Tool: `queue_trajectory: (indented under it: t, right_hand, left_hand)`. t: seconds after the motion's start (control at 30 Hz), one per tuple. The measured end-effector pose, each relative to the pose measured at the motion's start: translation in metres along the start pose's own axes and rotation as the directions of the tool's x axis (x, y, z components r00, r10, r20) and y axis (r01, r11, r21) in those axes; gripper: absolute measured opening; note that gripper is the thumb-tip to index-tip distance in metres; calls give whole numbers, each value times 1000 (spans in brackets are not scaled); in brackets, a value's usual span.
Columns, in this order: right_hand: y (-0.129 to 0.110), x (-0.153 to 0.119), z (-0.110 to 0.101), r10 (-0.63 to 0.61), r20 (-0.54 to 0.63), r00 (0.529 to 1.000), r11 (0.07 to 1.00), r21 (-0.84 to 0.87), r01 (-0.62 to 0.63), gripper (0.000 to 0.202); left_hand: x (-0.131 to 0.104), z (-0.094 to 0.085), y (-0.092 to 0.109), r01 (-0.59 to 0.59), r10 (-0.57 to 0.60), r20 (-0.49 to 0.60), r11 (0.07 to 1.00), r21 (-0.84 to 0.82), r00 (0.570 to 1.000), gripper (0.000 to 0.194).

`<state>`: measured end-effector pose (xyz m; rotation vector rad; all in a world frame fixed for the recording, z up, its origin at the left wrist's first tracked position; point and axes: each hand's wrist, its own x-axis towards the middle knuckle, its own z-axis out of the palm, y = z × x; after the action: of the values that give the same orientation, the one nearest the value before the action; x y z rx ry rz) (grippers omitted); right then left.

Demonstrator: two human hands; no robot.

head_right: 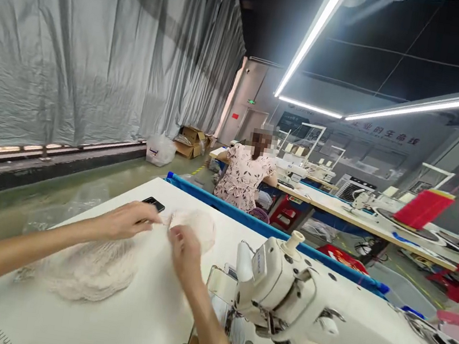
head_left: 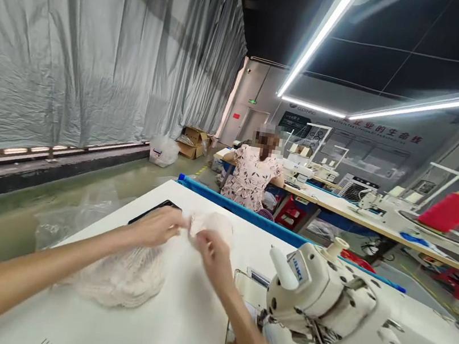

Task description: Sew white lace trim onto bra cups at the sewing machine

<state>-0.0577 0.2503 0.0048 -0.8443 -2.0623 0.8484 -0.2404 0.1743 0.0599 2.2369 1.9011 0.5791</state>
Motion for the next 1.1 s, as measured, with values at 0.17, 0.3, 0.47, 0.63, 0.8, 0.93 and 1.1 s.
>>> queue_trajectory:
  t: [0.17,0.3,0.47,0.63,0.8,0.93,1.1]
  right_hand:
    - [-30,-55,36,-87,240,967,995,60,74,26]
    - [-35,-56,48,24,195,981,996,81,-41,20]
    - [-43,-43,47,155,232,960,943,255,-214,6]
    - [-51,-38,47,251,293,923,845,399,-356,23]
    - [-51,-40,45,243,300,923,824,438,-359,28]
    - [-47,-45,40,154,286,946,882,392,-262,24]
    - [-45,-53,35,-64,224,973,981,191,20,28]
  left_hand:
    - [-80,5,-1,22,-22,68,1000,-4,997,11]
    - [-92,24,8,68,-69,26,998,19,997,18]
    - [-95,37,19,79,-79,-64,997,2,995,34]
    - [-105,48,20,72,-78,-167,996,-44,983,18]
    - [-109,46,13,75,-97,-149,987,-141,984,31]
    - [-107,38,10,115,-141,-125,974,-194,982,30]
    - [-106,36,12,134,-164,-123,966,-221,979,28]
